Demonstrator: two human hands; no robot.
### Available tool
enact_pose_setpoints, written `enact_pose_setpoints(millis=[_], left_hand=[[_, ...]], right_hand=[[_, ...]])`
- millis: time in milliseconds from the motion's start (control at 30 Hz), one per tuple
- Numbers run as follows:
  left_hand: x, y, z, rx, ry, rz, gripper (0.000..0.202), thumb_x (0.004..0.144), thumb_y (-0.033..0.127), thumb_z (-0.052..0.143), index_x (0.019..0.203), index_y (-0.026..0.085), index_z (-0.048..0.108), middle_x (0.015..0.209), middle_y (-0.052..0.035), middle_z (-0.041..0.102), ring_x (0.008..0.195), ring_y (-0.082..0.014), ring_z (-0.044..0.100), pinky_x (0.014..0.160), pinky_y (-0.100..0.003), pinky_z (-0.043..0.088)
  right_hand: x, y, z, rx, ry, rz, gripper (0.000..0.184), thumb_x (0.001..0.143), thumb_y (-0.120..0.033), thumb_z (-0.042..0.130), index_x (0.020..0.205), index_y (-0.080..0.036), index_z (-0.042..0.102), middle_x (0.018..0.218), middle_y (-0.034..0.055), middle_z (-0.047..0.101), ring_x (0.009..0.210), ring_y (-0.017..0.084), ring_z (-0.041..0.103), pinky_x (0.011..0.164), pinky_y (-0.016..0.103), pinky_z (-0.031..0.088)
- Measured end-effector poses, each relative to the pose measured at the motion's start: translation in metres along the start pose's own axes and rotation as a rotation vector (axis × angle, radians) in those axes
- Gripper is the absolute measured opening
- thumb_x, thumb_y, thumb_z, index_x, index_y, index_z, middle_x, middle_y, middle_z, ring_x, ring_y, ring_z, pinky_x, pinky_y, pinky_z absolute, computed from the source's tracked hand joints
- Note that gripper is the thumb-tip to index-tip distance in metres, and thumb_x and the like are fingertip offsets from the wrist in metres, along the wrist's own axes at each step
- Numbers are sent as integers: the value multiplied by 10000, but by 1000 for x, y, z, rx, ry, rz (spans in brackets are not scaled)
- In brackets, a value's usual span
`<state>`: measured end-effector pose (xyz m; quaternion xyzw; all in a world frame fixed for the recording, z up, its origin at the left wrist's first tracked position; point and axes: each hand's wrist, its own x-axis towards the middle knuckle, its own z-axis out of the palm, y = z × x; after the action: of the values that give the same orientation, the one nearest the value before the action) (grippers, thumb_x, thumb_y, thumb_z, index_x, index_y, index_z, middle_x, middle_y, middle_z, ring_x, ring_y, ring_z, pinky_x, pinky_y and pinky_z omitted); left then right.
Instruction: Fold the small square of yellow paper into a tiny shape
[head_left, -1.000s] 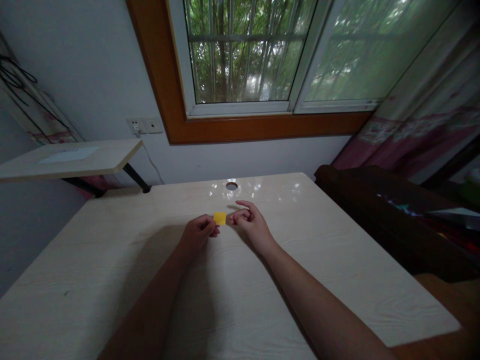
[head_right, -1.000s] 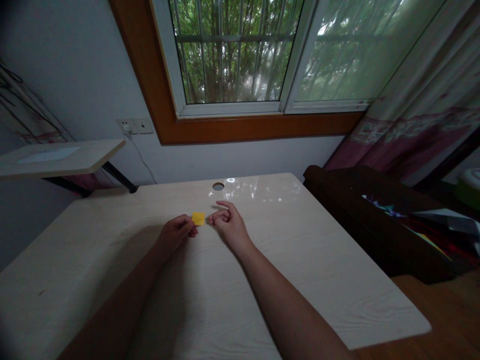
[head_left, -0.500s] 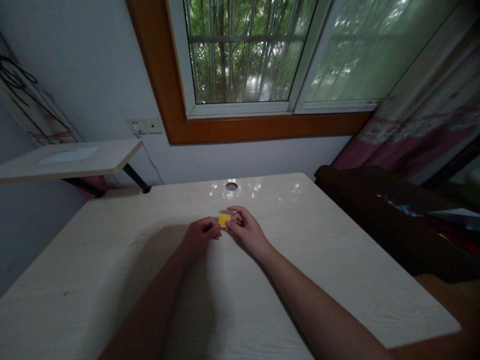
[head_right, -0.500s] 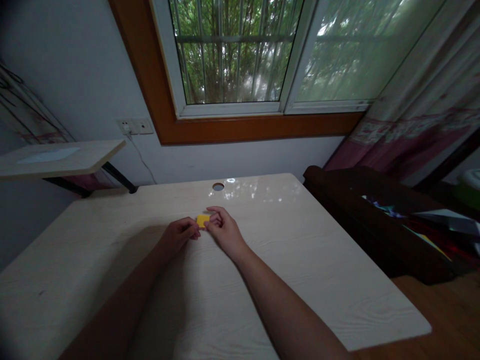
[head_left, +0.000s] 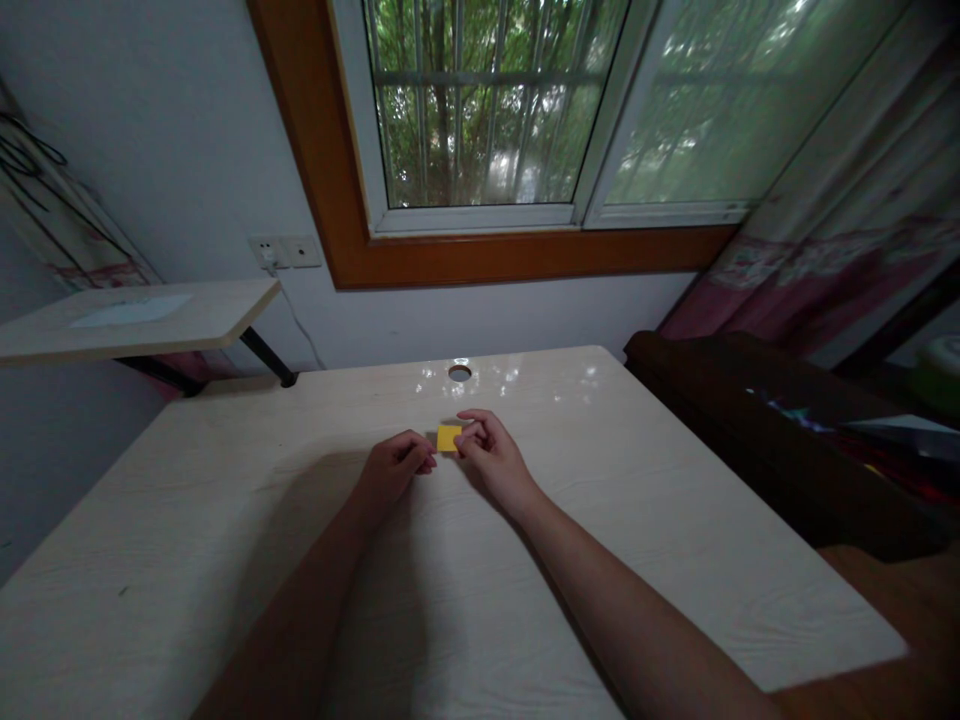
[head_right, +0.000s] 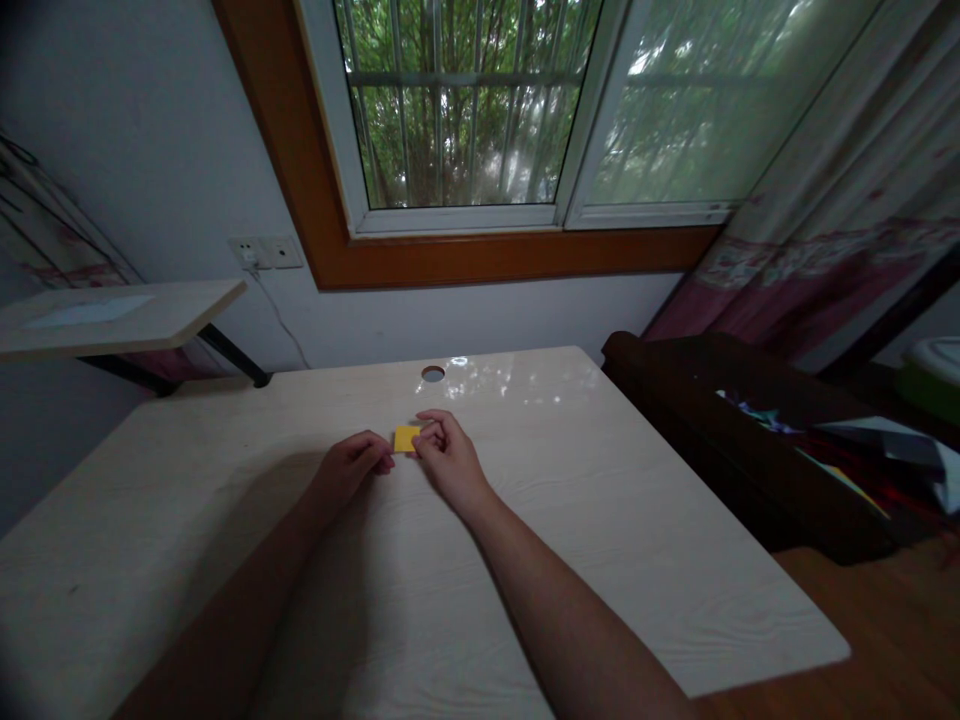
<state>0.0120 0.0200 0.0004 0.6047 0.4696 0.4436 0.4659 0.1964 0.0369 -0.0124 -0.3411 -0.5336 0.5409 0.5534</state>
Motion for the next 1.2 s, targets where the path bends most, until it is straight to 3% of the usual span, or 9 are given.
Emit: enact_pose_setpoints(millis=[167, 433, 633, 1200], left_hand=[[0, -3, 1, 106, -42, 17, 244, 824, 388, 620, 753, 158, 658, 702, -26, 679, 670, -147, 619, 661, -247, 483], [1, 4, 1, 42, -2, -78, 239, 819, 383, 613, 772, 153, 655, 685, -21, 680, 664, -153, 623, 674, -258, 491], [1, 7, -1, -18, 17, -52, 242, 842, 376, 582, 761, 157, 644, 670, -5, 657, 656, -141, 594, 672, -248, 472], [-3, 13, -3, -9, -35, -56, 251, 850, 340, 535, 697, 155, 607, 633, 5, 601, 629, -130, 525, 641, -239, 402]], right_hand=[[-2, -1, 2, -115, -55, -31, 294, 833, -234, 609, 1122, -243, 553, 763, -30, 592, 698, 131, 608, 681, 276, 495], [-7, -6, 2, -234, -86, -89, 268, 895, -252, 555, 1162, -236, 534, 838, -3, 622, 738, 131, 621, 702, 267, 503], [-7, -13, 2, -485, -81, -263, 185, 870, -229, 604, 1053, -224, 636, 1012, 57, 628, 781, 140, 605, 715, 267, 500], [-8, -19, -3, -717, -169, -404, 130, 886, -221, 628, 997, -226, 697, 879, 41, 694, 756, 152, 627, 697, 263, 491]])
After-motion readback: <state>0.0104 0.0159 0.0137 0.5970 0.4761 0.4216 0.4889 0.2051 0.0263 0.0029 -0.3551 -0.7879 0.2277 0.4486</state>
